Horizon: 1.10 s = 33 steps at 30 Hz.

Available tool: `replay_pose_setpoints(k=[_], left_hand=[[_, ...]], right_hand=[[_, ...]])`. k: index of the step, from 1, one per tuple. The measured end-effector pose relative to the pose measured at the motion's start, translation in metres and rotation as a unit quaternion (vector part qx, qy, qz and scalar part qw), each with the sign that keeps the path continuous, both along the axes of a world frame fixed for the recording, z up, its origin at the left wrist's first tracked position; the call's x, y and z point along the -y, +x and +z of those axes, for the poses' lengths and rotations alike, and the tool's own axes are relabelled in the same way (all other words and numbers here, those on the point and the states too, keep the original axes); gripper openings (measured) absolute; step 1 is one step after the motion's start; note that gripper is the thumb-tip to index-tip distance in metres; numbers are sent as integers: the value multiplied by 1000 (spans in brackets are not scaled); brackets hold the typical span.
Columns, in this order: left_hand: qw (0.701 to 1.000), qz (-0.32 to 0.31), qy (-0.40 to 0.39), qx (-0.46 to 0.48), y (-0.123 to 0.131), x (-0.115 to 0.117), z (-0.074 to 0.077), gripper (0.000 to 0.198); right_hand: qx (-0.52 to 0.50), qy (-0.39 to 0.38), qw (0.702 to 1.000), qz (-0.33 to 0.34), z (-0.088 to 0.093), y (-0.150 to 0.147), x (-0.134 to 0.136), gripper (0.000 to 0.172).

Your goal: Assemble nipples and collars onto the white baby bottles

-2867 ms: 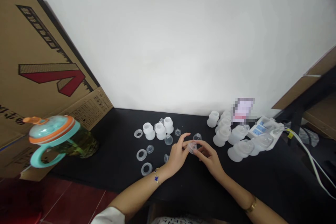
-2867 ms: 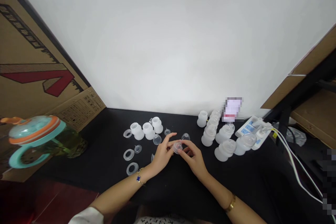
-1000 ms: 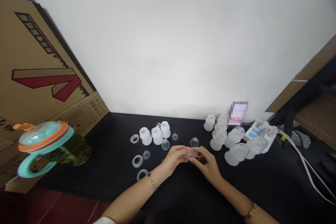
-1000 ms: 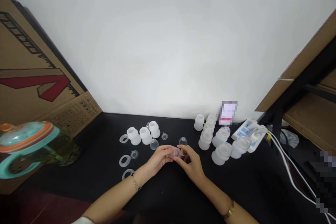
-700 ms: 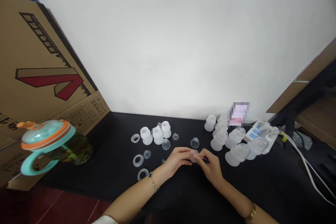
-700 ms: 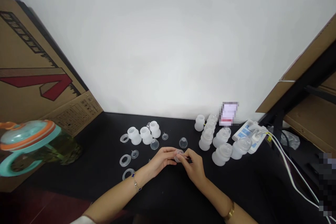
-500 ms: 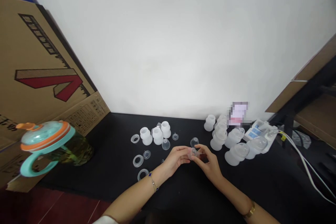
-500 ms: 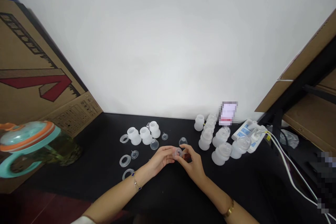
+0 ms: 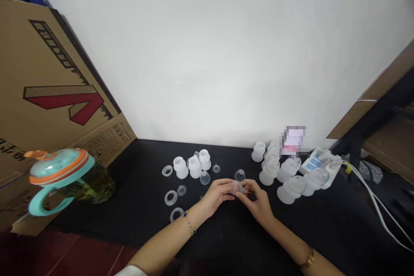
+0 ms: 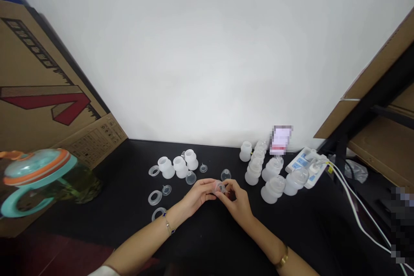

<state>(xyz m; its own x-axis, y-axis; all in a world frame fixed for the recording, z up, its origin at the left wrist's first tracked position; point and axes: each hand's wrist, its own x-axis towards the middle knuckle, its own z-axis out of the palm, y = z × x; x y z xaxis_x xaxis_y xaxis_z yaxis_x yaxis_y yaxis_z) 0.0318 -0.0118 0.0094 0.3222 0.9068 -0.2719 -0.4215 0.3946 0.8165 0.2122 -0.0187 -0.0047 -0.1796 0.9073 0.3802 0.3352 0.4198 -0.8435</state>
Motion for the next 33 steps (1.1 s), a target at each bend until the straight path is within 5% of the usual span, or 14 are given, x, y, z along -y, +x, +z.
replay_pose_setpoints(k=[4, 9, 14, 18, 24, 33], left_hand=[[1000, 7, -24, 11, 0, -3, -3, 28], [1000, -8, -6, -2, 2, 1, -1, 31], [1000, -6, 5, 5, 0, 1, 1, 32], [1000, 8, -10, 11, -1, -1, -1, 35], [1000, -15, -8, -3, 2, 1, 3, 46], [1000, -3, -7, -4, 1, 2, 5, 44]], right_hand=[[14, 5, 1000, 20, 3, -1, 0, 24], [10, 5, 1000, -29, 1, -3, 5, 44], [-15, -12, 999, -31, 1, -2, -1, 28], [0, -7, 1000, 16, 2, -1, -2, 32], [13, 21, 999, -30, 0, -2, 4, 42], [15, 28, 999, -21, 3, -4, 2, 33]])
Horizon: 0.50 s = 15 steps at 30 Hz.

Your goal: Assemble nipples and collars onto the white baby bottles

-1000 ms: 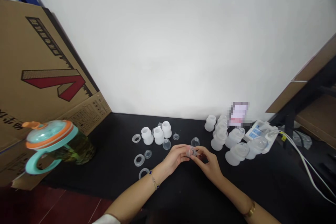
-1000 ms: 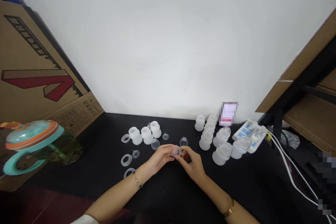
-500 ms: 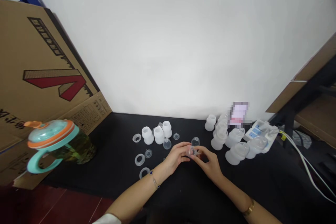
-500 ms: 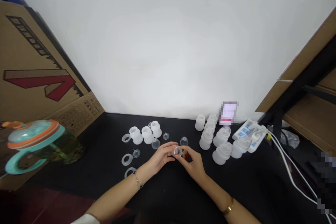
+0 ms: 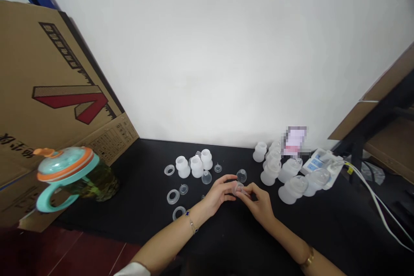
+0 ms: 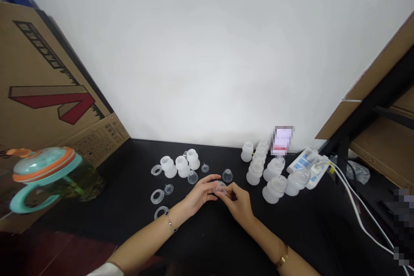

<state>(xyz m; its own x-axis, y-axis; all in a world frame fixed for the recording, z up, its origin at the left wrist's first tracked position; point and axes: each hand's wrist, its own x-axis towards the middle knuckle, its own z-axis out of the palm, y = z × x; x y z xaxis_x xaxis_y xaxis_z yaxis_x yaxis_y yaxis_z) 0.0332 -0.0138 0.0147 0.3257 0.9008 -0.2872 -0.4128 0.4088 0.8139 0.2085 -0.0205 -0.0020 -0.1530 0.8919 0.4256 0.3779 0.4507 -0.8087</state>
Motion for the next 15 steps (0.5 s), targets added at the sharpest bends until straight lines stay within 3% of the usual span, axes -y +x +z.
replay_pose_setpoints(k=[3, 8, 15], left_hand=[[1000, -24, 4, -2, 2, 1, -3, 44], [999, -39, 4, -5, 4, 2, -5, 43], [1000, -23, 7, 8, 1, 1, -2, 45]], right_hand=[[-3, 18, 999, -38, -3, 0, 2, 46], [-18, 12, 998, -50, -6, 1, 2, 51], [-40, -43, 998, 12, -3, 1, -3, 32]])
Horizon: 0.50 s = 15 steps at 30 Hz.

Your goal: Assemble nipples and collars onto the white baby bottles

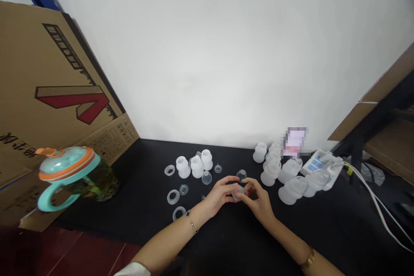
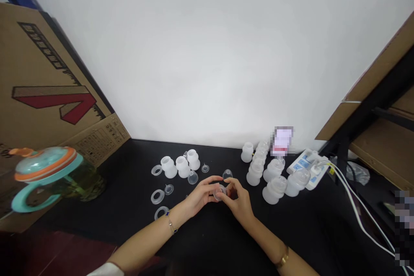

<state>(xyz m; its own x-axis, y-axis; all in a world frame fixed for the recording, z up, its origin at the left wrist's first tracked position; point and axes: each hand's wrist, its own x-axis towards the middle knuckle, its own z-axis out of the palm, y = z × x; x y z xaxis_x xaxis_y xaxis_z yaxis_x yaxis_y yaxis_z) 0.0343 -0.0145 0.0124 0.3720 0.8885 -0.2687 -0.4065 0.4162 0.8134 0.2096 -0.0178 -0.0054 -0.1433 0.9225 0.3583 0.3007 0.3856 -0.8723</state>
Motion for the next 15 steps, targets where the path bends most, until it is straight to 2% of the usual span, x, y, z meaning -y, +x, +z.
replay_pose_setpoints(k=[3, 7, 12, 15], left_hand=[[1000, 6, -4, 1, 1, 0, -3, 46], [1000, -18, -4, 23, 3, 1, -8, 42], [999, -11, 4, 35, 1, 2, -2, 41], [999, 1, 10, 34, -1, 1, 2, 40]], right_hand=[[17, -3, 1000, 22, 2, 0, 0, 28], [37, 15, 999, 15, 2, 1, 5, 27], [19, 14, 1000, 10, 4, 0, 5, 22], [4, -12, 999, 36, 5, -1, 3, 25]])
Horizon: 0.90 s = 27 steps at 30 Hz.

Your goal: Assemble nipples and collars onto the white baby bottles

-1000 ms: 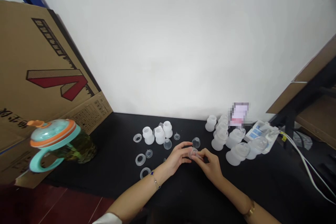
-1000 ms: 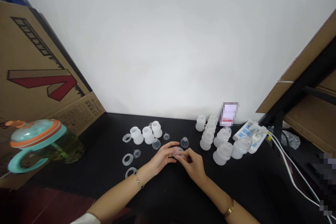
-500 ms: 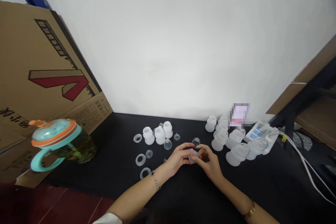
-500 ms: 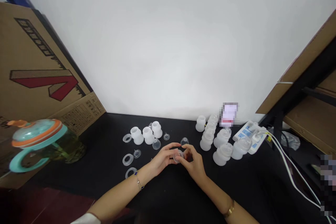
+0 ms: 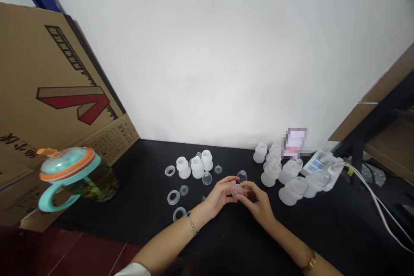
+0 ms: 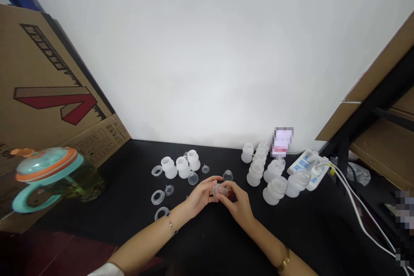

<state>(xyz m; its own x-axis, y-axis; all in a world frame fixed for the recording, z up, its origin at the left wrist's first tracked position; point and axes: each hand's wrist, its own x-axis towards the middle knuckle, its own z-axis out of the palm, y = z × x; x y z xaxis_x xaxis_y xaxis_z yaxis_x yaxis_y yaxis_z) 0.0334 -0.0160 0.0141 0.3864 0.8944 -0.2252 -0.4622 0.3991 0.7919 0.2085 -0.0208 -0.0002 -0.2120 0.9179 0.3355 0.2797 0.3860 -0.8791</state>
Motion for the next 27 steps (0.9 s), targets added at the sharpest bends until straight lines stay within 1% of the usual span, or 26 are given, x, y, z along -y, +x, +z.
replay_pose_setpoints(k=[3, 9, 14, 22, 25, 27], left_hand=[[1000, -2, 11, -6, -1, 0, 0, 39], [1000, -19, 22, -1, 0, 2, 0, 38], [999, -9, 43, -10, 0, 2, 1, 39], [999, -17, 43, -8, 1, 3, 2, 40], [999, -7, 47, -18, 2, 2, 2, 42], [999, 5, 42, -18, 2, 1, 0, 43]], right_hand=[[-7, -9, 1000, 6, 1, -1, -1, 22], [-4, 5, 999, -37, 2, 1, -1, 27], [-21, -26, 999, -21, 0, 1, -1, 27], [-6, -25, 998, -52, -5, 4, -2, 29], [-19, -19, 999, -47, -4, 5, -2, 24], [-30, -14, 999, -30, -3, 5, -2, 25]])
